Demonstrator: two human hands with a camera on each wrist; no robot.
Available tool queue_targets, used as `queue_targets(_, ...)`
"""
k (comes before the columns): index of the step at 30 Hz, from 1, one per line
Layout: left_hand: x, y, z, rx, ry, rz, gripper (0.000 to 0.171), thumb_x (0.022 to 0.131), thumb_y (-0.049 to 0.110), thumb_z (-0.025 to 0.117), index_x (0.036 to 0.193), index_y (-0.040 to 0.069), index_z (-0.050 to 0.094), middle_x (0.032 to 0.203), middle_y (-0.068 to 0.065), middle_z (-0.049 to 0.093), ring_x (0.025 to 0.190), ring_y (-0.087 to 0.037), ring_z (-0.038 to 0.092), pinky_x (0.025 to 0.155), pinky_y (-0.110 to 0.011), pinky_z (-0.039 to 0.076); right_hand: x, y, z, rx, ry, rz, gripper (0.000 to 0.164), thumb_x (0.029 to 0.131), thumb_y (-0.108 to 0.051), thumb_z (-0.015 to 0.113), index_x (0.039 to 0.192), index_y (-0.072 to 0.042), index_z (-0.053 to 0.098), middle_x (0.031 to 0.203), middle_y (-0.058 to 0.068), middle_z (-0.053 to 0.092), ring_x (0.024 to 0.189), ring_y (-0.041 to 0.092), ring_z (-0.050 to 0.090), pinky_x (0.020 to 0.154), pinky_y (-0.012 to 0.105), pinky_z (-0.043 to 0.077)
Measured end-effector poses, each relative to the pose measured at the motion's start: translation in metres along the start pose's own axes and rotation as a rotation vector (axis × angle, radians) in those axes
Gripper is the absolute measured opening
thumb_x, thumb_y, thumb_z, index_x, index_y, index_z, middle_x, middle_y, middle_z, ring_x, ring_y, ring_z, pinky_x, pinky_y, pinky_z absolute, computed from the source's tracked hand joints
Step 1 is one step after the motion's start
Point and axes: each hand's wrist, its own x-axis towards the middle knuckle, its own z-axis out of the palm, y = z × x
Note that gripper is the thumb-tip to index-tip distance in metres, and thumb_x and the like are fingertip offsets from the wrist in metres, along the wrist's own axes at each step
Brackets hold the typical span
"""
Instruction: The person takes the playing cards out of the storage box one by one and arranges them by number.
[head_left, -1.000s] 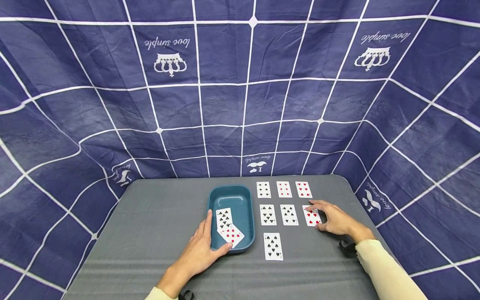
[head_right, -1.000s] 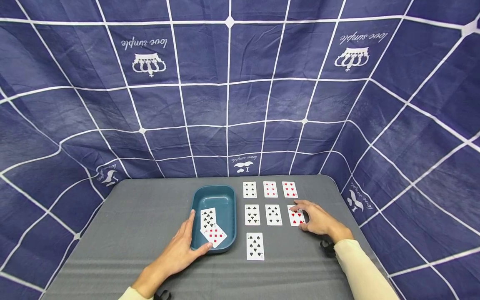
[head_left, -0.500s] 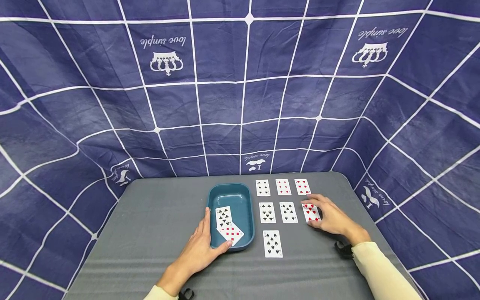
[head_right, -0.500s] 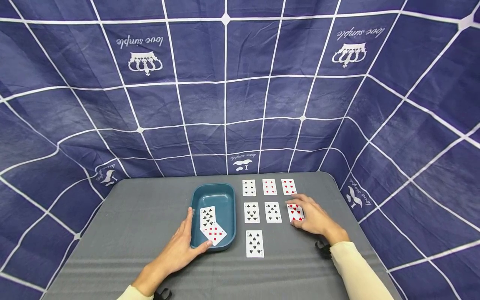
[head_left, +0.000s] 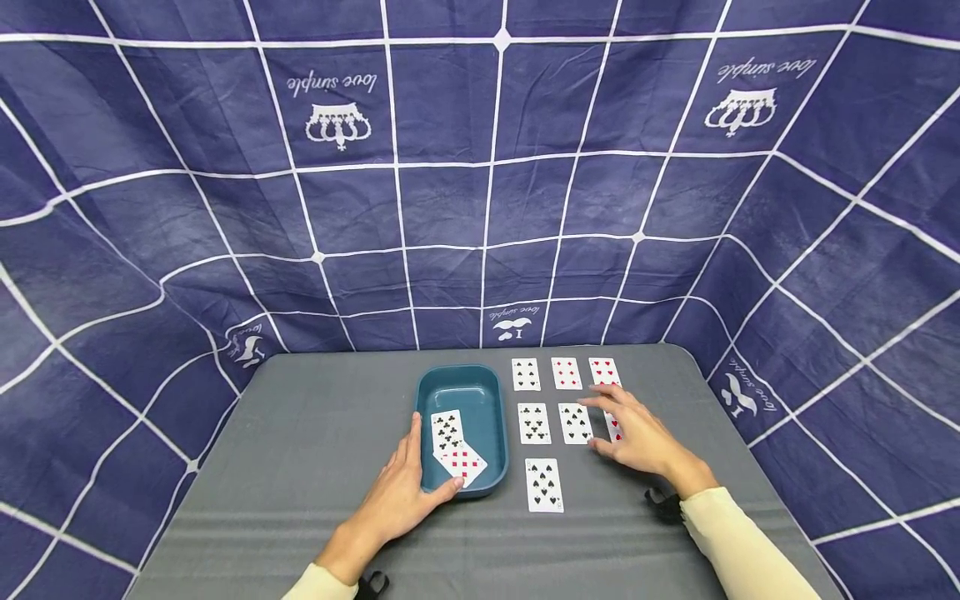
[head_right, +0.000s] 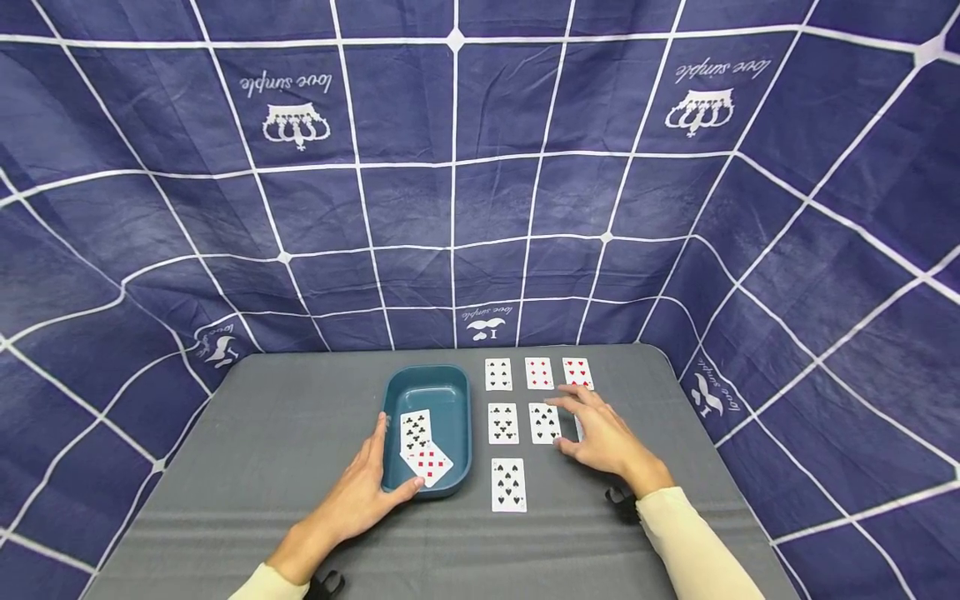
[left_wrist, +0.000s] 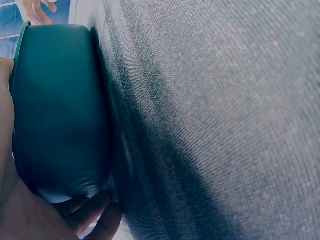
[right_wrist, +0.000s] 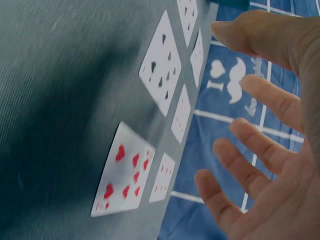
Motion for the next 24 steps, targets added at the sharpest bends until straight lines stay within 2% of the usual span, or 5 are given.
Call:
queue_targets(13,0.0,0.002,-0.003,0.003,-0.002,0.015,0.138,0.097,0.072,0.085,0.187,0.003,0.006,0.179,-0.031,0.046,0.158,-0.057,0.056,0.124,-0.079,0.047,0.012,-0.026,0.012,0.014,-0.02,-0.033,0.066,0.091,-0.018,0.096,0.154,-0.017,0.076,0.168,0.018,0.062,0.154,0.046,0.062,0.112,0.075,0.057)
queue_targets(18,0.004,0.0,-0.003,0.015,-0.009,0.004,0.141,0.096,0.073,0.085,0.188,0.005,0.004,0.181,-0.03,0.044,0.162,-0.056,0.053,0.127,-0.079,0.044,0.021,-0.038,0.014,0.019,-0.01,-0.065,0.064,0.092,-0.02,0.096,0.154,-0.022,0.076,0.169,0.016,0.063,0.154,0.043,0.063,0.115,0.069,0.059)
queue_targets(24,0.005,-0.002,-0.001,0.026,-0.02,0.008,0.144,0.094,0.079,0.083,0.188,0.004,0.004,0.181,-0.029,0.044,0.164,-0.054,0.05,0.131,-0.075,0.043,0.034,-0.059,0.016,0.036,-0.019,-0.081,0.064,0.095,-0.021,0.095,0.155,-0.022,0.075,0.169,0.015,0.062,0.153,0.045,0.064,0.121,0.072,0.054)
